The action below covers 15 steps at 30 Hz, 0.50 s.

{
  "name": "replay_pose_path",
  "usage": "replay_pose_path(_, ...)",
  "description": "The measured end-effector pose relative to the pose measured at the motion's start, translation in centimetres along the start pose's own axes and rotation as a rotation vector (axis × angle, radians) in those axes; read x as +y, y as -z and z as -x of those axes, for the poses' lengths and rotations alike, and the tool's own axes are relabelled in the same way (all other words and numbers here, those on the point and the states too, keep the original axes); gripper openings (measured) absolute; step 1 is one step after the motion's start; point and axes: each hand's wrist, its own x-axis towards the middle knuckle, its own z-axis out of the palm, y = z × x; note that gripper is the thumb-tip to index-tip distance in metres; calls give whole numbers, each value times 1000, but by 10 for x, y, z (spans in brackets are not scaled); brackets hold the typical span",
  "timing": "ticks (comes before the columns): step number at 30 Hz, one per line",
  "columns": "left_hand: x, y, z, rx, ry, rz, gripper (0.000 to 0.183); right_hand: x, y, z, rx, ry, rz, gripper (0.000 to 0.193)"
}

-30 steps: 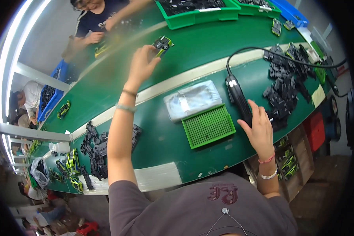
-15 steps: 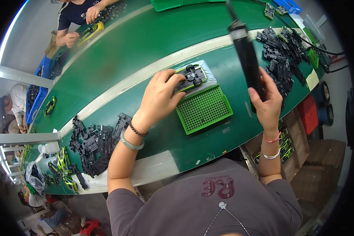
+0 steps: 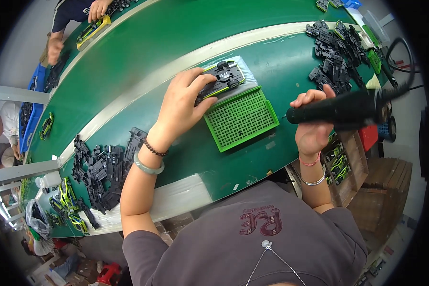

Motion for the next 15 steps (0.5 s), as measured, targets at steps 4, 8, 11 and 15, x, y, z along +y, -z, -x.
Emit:
replay_pose_path(4,1,0,0,3,0,-2,37,-2,-4,3,59,-55,46,94)
replay_pose_path(8,1,1,2,-34,19,-16,40,2,-4,2,35,-126,60,93)
replay_pose_path(11,1,2,1,-31,11,-22,40,5,-2,0,0,-116,52,96)
replay_pose_path(15,2,1,-1,10,-22,1,37,4,-7,-8,66,-102,70,104)
